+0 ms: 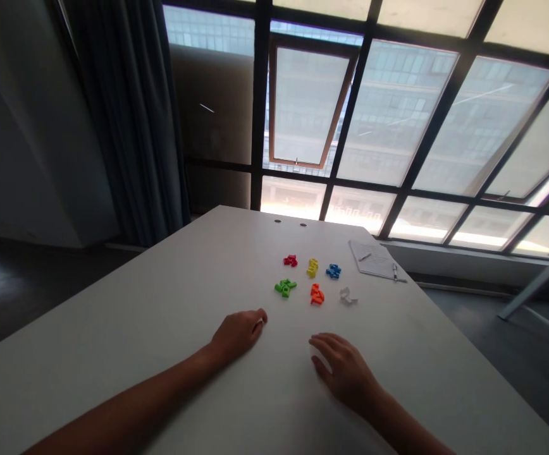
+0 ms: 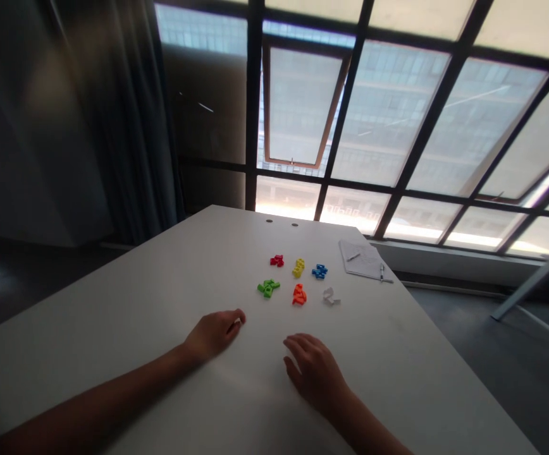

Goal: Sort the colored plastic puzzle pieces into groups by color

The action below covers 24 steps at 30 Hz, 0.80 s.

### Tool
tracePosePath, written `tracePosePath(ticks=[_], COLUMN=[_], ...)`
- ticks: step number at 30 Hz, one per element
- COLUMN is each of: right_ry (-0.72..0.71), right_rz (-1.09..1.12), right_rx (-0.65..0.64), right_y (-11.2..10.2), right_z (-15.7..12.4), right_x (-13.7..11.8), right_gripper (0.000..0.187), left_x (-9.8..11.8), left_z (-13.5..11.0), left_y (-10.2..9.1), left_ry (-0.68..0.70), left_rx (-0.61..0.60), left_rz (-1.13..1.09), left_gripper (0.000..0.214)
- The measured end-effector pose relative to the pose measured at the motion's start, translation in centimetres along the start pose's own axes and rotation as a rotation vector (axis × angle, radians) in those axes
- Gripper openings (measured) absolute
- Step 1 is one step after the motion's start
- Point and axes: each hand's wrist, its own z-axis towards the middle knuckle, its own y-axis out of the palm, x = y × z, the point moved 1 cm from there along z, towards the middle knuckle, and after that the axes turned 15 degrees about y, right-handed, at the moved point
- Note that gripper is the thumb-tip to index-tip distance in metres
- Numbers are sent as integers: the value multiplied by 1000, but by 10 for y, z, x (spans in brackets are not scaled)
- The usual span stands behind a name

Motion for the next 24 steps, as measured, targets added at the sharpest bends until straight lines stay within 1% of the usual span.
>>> tracePosePath(ticks=[2,4,6,8,9,10,12,14,15,17,18,20,24], right_ry=[-37,-59,-64,-71,-74,-76,-75,-81,-86,-88,-85,-76,-77], right_rz=[7,14,14,0,-8,-15,-21,-20,-18,-13,-12,-12,-19], right_rx=[18,28,38,36,25,6,-59,-156,-209,-294,-321,-340,-338], right_y=[6,9,9,9,8,9,11,17,22,31,36,45,58], right_z=[-7,-10,-11,-10,-9,-9,-9,-8,-8,-7,-7,-6,-6], right_x=[-5,-10,-15,-18,-19,-19,-18,-14,-11,-4,-1,5,13], right_gripper=[44,54,64,74,80,86,97,103,104,104,104,107,109], left_x=[10,18,23,29,31,33,35,35,35,33,32,30,28], left_z=[-8,-16,-21,-25,-26,-27,-26,-25,-25,-24,-23,-23,-22], left_y=[2,3,1,-1,-3,-3,-4,-1,0,4,5,6,6], left_ry=[60,157,220,288,332,381,453,494,500,492,484,474,473], left_rx=[8,34,109,182,196,184,104,-40,-113,-215,-241,-246,-246], left_rz=[-35,-77,-87,-48,-21,3,29,26,19,-1,-11,-31,-53], left_gripper=[19,19,23,28,32,38,62,89,97,101,101,100,100])
